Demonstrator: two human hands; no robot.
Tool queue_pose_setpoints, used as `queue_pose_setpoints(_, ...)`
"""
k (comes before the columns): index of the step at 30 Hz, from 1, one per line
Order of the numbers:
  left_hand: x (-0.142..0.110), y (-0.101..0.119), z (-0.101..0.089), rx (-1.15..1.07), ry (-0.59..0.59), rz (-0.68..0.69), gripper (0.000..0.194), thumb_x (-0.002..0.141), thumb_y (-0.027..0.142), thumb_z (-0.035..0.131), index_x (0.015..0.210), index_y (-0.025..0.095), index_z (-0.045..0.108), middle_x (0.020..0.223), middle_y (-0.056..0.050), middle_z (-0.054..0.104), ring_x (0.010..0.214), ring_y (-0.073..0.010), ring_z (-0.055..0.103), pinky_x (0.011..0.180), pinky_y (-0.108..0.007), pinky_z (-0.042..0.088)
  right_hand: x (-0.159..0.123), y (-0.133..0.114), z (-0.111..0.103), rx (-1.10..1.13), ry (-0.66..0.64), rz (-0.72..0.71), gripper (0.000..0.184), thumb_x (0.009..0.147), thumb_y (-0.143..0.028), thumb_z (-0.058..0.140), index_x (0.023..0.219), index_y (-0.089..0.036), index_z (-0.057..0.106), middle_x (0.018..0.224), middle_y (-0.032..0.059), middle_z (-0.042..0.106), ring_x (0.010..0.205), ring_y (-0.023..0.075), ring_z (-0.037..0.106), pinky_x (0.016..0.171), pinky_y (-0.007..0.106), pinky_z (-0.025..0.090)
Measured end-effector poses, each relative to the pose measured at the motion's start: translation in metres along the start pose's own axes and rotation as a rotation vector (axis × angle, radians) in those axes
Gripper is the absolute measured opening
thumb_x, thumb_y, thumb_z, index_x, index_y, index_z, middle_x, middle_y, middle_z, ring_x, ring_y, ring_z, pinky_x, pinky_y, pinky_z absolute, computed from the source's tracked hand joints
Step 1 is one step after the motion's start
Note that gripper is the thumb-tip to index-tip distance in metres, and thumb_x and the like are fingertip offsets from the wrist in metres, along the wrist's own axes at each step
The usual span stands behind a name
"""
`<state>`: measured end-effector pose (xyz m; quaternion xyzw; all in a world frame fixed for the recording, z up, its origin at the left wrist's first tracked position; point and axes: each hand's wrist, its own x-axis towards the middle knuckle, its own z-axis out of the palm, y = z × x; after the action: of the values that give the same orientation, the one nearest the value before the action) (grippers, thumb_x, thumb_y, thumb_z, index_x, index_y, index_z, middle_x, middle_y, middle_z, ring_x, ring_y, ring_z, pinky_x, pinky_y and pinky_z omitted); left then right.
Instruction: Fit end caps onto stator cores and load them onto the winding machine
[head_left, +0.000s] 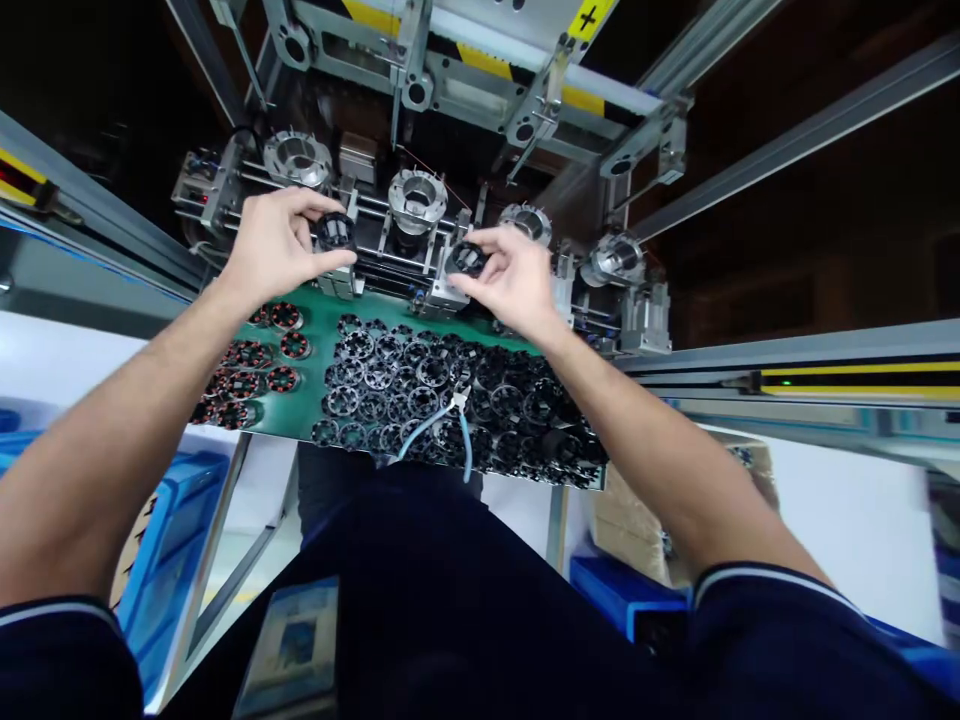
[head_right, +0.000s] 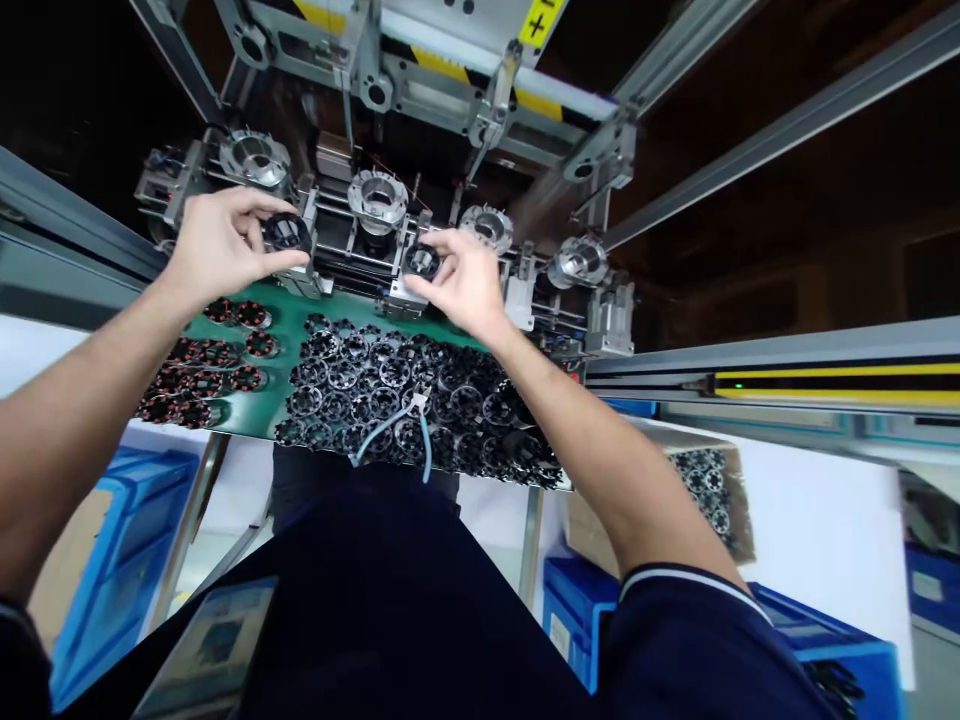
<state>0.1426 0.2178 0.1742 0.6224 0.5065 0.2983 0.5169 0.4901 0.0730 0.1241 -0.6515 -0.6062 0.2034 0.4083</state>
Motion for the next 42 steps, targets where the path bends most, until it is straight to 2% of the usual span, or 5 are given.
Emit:
queue_pose_setpoints(12, -0.014, -0.024, 0.001, -0.081, -0.012, 0.186, 0.065, 0.082, 0.063, 0.116, 0.120, 0.017, 0.088, 0.087, 0.008, 0.078, 0.098, -0.0147, 0.067, 0.106, -0.032, 0.061, -0.006, -0.010, 0.006, 0.024, -0.155, -0.002, 0.092, 0.083, -0.104, 0.091, 0.138, -0.031, 0.077, 0.120, 0.0104, 0.082, 0.108, 0.0344, 0.083, 0.103, 0.063, 0.077)
queue_pose_setpoints(17, -0.121, -0.019, 0.027, -0.253, 0.105, 0.353, 0.076, 0.076, 0.062, 0.119, 0.135, 0.024, 0.092, 0.122, -0.006, 0.089, 0.100, -0.0217, 0.078, 0.084, -0.035, 0.061, 0.002, -0.031, -0.005, 0.124, -0.241, 0.013, 0.103, 0.087, -0.099, 0.091, 0.166, -0.038, 0.064, 0.124, 0.0078, 0.086, 0.115, 0.0352, 0.084, 0.110, 0.064, 0.076)
queue_pose_setpoints(29, -0.354, -0.110, 0.061, -0.602, 0.039, -0.407, 0.061, 0.078, 0.057, 0.114, 0.126, 0.023, 0.098, 0.102, -0.010, 0.086, 0.089, -0.0240, 0.074, 0.080, -0.028, 0.057, 0.129, -0.052, 0.031, -0.479, -0.204, -0.070, 0.060, 0.087, -0.047, 0.090, 0.144, -0.032, 0.088, 0.149, 0.0057, 0.090, 0.139, 0.0443, 0.084, 0.129, 0.066, 0.071)
queue_pose_setpoints(35, -0.357, -0.111, 0.048, -0.739, 0.374, -0.471, 0.073, 0.062, 0.067, 0.119, 0.113, 0.021, 0.097, 0.092, -0.007, 0.081, 0.085, -0.0207, 0.074, 0.079, -0.025, 0.061, 0.154, -0.045, 0.039, -0.596, -0.352, -0.087, 0.074, 0.078, -0.055, 0.104, 0.143, -0.024, 0.089, 0.138, 0.0108, 0.092, 0.128, 0.0451, 0.088, 0.128, 0.067, 0.073)
queue_pose_setpoints(42, -0.310, -0.074, 0.030, -0.904, 0.595, -0.363, 0.074, 0.062, 0.062, 0.123, 0.112, 0.021, 0.087, 0.059, 0.015, 0.043, 0.050, -0.0025, 0.027, 0.074, -0.019, 0.062, 0.178, -0.038, 0.037, -0.606, -0.461, -0.116, 0.080, 0.074, -0.056, 0.112, 0.141, -0.018, 0.091, 0.137, 0.0157, 0.092, 0.125, 0.0468, 0.088, 0.121, 0.069, 0.073)
